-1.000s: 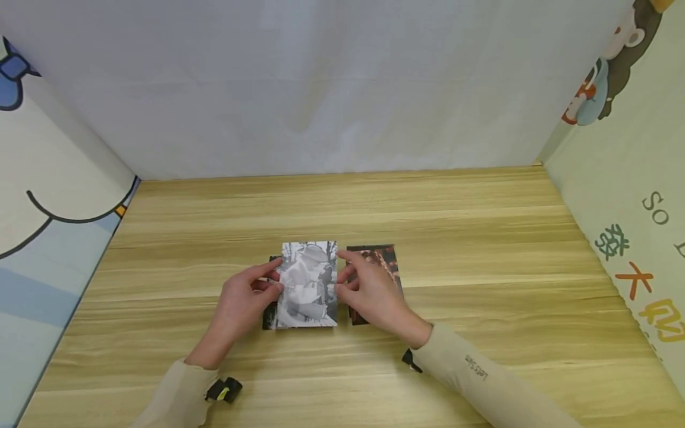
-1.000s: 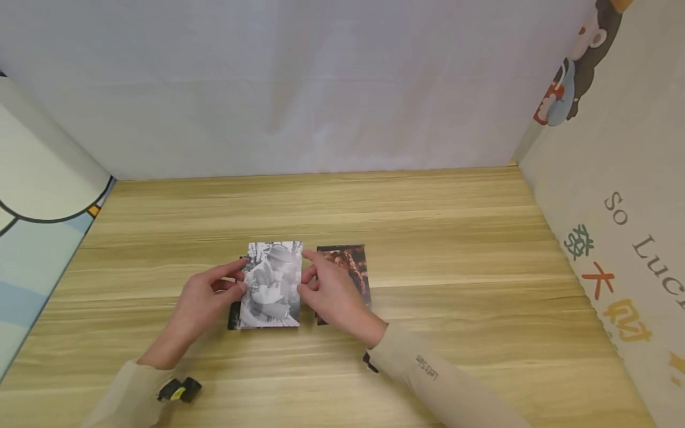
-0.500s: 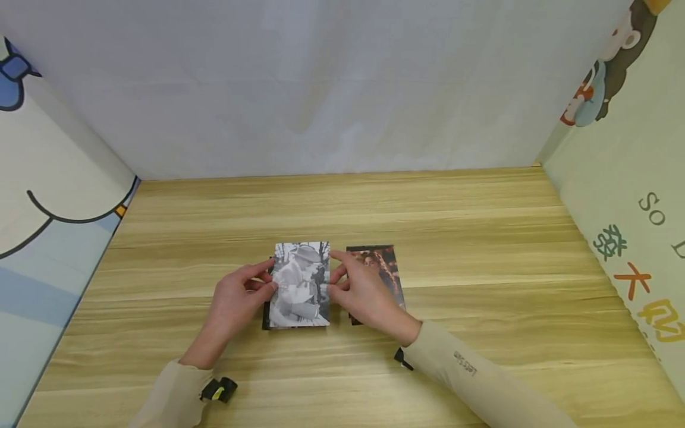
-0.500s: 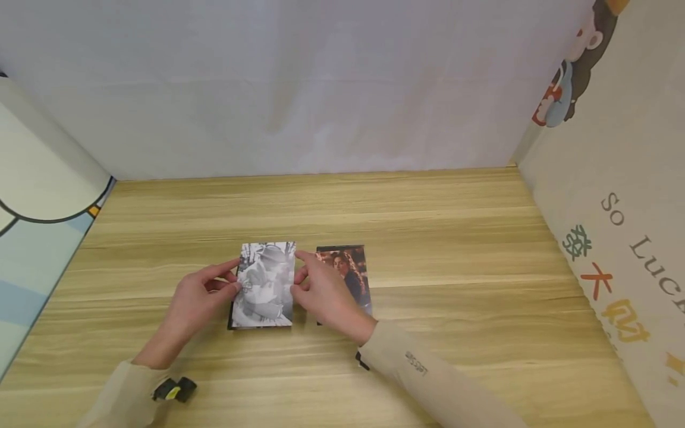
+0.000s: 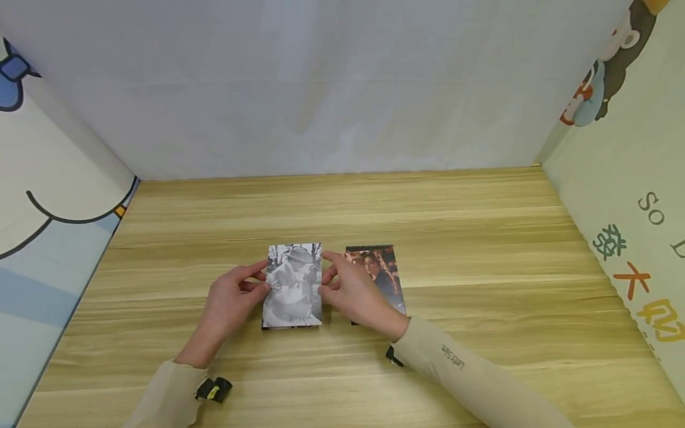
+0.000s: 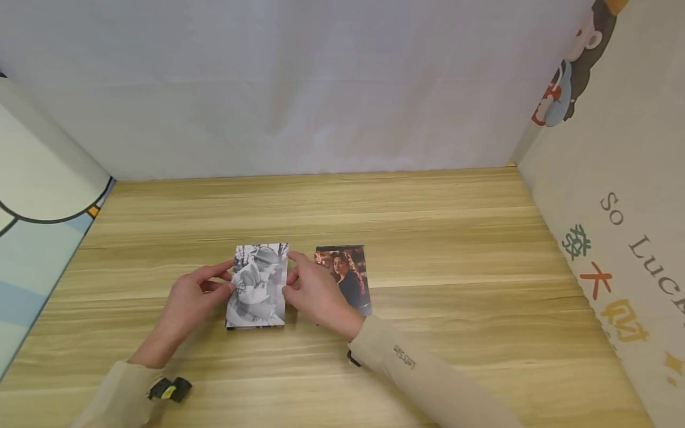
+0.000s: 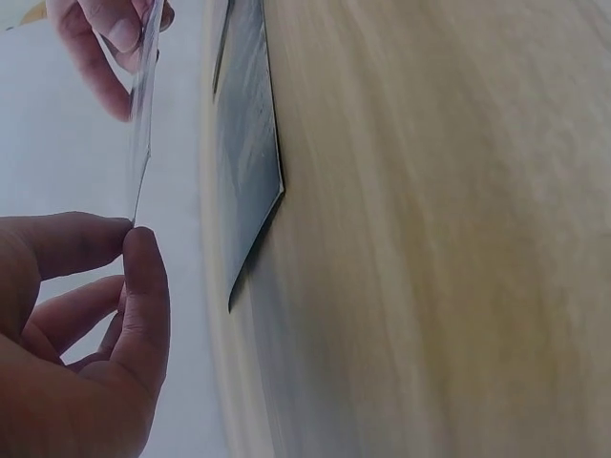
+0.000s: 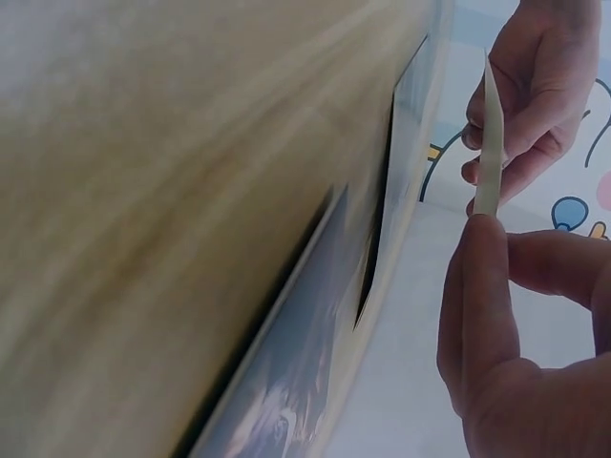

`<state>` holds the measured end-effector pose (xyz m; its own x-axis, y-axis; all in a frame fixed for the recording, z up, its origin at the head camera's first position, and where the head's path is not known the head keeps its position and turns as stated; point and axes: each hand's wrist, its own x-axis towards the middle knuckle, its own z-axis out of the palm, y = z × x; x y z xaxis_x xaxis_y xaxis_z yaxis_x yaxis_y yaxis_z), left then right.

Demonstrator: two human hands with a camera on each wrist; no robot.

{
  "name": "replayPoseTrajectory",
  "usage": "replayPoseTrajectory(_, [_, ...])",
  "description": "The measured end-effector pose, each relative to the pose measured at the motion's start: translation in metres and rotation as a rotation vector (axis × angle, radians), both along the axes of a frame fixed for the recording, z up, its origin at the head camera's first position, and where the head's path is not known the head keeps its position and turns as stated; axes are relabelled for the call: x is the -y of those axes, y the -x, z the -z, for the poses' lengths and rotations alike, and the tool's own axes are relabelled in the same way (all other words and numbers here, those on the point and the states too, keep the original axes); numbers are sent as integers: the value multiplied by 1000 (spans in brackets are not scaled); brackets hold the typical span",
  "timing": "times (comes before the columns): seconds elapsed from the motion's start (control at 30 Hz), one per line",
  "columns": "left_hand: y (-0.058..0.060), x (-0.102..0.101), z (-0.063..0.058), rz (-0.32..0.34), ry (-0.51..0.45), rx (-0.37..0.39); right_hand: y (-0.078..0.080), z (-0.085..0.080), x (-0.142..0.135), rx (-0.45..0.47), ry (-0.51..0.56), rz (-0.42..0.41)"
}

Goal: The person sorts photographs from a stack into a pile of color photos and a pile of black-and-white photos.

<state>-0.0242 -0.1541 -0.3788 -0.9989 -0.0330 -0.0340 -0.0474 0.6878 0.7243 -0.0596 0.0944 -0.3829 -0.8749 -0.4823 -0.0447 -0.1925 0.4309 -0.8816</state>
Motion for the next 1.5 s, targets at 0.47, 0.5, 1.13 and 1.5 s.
replayPoseTrajectory(0.47, [1,5,1,10,8,35,4,3,7,4,-49,-21])
replayPoseTrajectory(0.5, [1,5,1,10,11,38,4,3,7,8,-53,-23])
replayPoseTrajectory(1.13, [7,6,2,12,49,89,9,3,12,55,-92,-29])
replayPoseTrajectory(1.5, [7,8,3,17,46,91,11,6,12,53,-85,-50])
